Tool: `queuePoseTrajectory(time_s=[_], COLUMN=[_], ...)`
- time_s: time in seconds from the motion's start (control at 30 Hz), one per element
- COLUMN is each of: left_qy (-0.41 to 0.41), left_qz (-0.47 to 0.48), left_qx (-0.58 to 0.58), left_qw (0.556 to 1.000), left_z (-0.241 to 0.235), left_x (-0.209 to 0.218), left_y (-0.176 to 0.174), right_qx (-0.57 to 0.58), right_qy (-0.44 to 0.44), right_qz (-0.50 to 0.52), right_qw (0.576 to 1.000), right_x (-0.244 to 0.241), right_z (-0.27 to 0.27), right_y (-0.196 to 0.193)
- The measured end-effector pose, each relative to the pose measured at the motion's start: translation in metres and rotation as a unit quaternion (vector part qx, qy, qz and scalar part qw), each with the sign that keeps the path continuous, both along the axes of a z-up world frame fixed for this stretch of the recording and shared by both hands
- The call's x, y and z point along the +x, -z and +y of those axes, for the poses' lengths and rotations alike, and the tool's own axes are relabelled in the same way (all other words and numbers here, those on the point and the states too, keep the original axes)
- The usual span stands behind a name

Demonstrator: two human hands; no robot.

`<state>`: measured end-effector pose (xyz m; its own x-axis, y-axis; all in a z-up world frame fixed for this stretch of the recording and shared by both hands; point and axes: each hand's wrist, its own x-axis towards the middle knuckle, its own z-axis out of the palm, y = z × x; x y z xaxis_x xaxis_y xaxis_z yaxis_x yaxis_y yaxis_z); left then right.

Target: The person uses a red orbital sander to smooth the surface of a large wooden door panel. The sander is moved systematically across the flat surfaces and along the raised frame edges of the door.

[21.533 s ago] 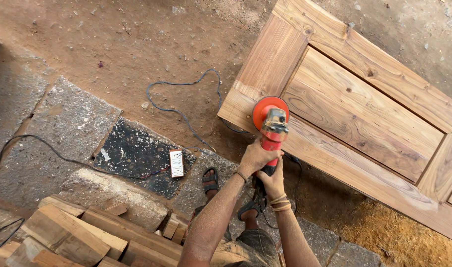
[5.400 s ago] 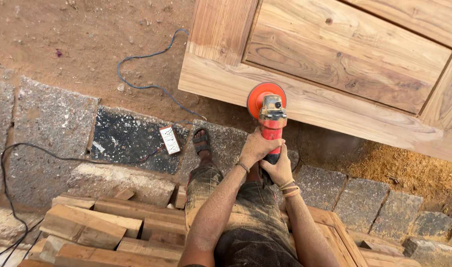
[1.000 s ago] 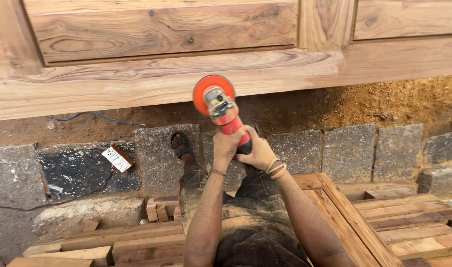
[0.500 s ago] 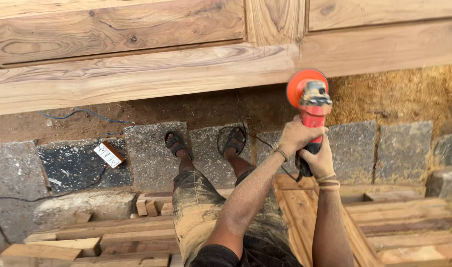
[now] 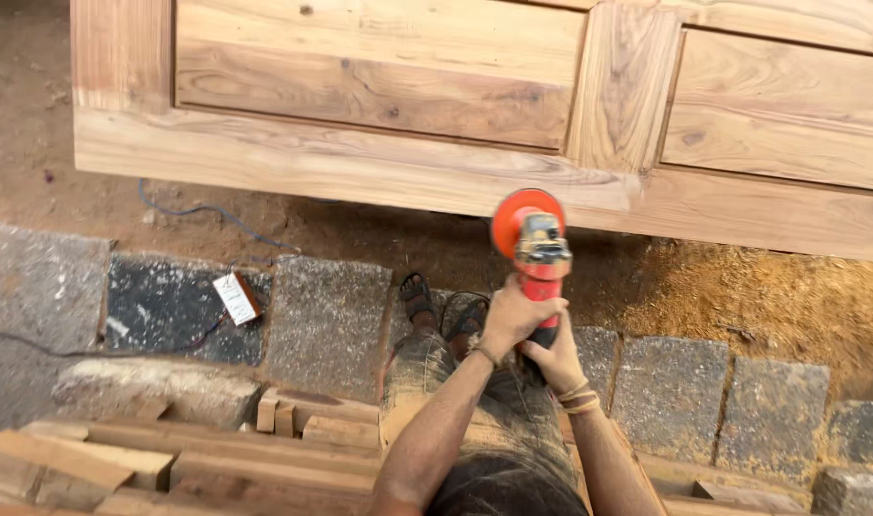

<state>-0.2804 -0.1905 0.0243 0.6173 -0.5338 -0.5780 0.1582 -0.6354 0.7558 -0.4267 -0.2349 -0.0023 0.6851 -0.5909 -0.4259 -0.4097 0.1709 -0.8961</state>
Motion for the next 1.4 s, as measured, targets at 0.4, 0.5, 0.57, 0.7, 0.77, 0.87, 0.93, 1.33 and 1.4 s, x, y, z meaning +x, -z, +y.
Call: queuePoseTrajectory(time_s=[0.4,0.5,0.57,0.7,0.77,0.87,0.93,1.33,1.4], left_qy=[-0.098,-0.076,-0.071,-0.114,-0.139,-0.164,-0.147,-0.184,-0.206], left_qz=[0.045,0.057,0.071,0.072,0.066,0.049,0.061,0.023,0.016], left_qx=[-0.101,-0.103,-0.106,-0.167,-0.171,-0.168,-0.163,-0.058,-0.054], left_qw=[0.989,0.99,0.989,0.977,0.973,0.971,0.974,0.981,0.977], left_z=[0.053,0.034,0.018,-0.031,-0.06,-0.133,-0.151,-0.188,-0.162], left_x=[0.073,0.067,0.051,0.007,-0.026,-0.054,-0.089,-0.083,-0.063], left_y=[-0.013,-0.007,0.002,0.022,0.033,0.046,0.042,0.047,0.052], right_qx=[0.036,0.05,0.073,-0.129,-0.108,-0.13,-0.124,-0.059,-0.065], right_qy=[-0.094,-0.066,-0.053,-0.109,-0.097,-0.114,-0.112,-0.135,-0.152], right_qz=[-0.031,-0.072,-0.052,-0.097,-0.019,0.046,0.071,-0.065,0.022], right_qw=[0.994,0.994,0.995,0.981,0.989,0.984,0.983,0.987,0.986], right_x=[0.086,0.077,0.064,0.029,0.007,-0.032,-0.071,-0.054,-0.024], right_z=[0.027,0.014,-0.001,-0.052,-0.094,-0.162,-0.17,-0.218,-0.202], right_y=[-0.018,-0.022,-0.022,-0.014,-0.001,0.01,0.004,0.01,0.011])
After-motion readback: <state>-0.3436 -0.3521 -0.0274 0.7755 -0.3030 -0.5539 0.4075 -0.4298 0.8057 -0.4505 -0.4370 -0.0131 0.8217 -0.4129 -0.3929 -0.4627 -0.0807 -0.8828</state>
